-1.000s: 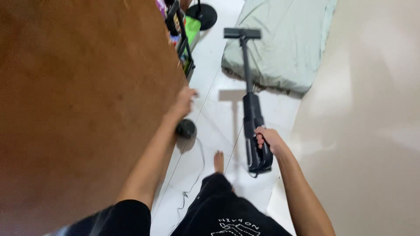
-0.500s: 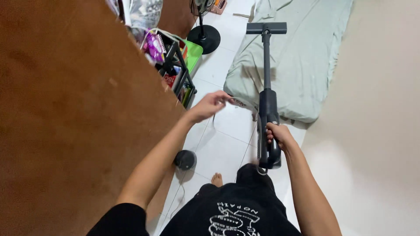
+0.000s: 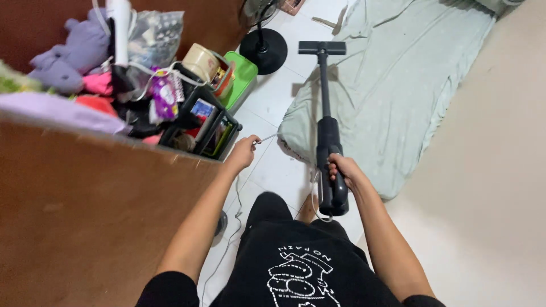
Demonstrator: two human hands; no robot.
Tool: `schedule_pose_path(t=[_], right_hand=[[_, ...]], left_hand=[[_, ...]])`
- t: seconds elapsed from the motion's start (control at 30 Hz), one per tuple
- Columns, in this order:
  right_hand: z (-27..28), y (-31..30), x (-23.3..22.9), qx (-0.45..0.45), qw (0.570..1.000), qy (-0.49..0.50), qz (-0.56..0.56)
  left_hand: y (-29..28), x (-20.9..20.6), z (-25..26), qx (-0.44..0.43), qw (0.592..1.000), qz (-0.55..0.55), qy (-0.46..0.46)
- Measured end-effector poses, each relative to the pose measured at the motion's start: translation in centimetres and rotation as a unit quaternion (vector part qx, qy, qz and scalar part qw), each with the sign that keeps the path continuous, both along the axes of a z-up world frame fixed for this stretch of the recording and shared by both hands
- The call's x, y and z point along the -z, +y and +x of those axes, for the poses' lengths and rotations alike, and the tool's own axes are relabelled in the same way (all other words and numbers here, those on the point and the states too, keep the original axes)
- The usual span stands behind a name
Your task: Assemble a handheld vacuum cleaner by attaching the extension tube and floor nozzle, then plug it into a wall outlet and begin vacuuming a floor area.
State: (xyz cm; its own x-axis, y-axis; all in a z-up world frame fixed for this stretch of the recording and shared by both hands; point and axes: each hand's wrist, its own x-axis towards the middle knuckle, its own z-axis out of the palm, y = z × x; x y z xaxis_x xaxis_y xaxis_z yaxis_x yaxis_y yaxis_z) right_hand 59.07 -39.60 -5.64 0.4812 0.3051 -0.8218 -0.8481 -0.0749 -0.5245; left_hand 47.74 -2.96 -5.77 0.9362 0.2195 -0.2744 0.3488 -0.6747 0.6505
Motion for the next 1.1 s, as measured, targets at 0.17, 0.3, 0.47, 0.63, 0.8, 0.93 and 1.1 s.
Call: schedule_pose_path(t=[0.17, 0.3, 0.47, 0.63, 0.8, 0.93, 1.1], right_hand=[[8.5, 2.4, 1.0, -0.014, 1.000, 0.003, 0.002], [14.7, 5.7, 1.4, 0.001, 1.000, 0.018, 0.014], [21.6, 10.3, 0.0, 0.041, 0.999, 0.024, 0.025], [28.8, 13.4, -0.9, 0.062, 0.997, -0.038, 0.016], [37.1, 13.6, -1.6, 0.071, 0.996, -0.028, 0.038], [44.8, 13.0, -2.0, 0.079, 0.989, 0.071, 0.099], [52.7, 12.9, -3.1, 0.081, 0.986, 0.100, 0.110]], left_hand=[[0.5, -1.1, 8.4, -0.023, 0.996, 0.058, -0.061], [6.6, 4.3, 17.2, -0.033, 0.989, -0.003, -0.143], [8.5, -3.2, 26.1, 0.146, 0.984, 0.017, -0.105], [8.5, -6.7, 35.7, 0.225, 0.947, 0.134, -0.187], [10.9, 1.8, 48.0, -0.003, 0.982, 0.108, -0.155], [9.0, -1.4, 55.4, -0.028, 0.997, -0.065, -0.028], [7.8, -2.9, 62.7, -0.107, 0.951, -0.287, -0.048]])
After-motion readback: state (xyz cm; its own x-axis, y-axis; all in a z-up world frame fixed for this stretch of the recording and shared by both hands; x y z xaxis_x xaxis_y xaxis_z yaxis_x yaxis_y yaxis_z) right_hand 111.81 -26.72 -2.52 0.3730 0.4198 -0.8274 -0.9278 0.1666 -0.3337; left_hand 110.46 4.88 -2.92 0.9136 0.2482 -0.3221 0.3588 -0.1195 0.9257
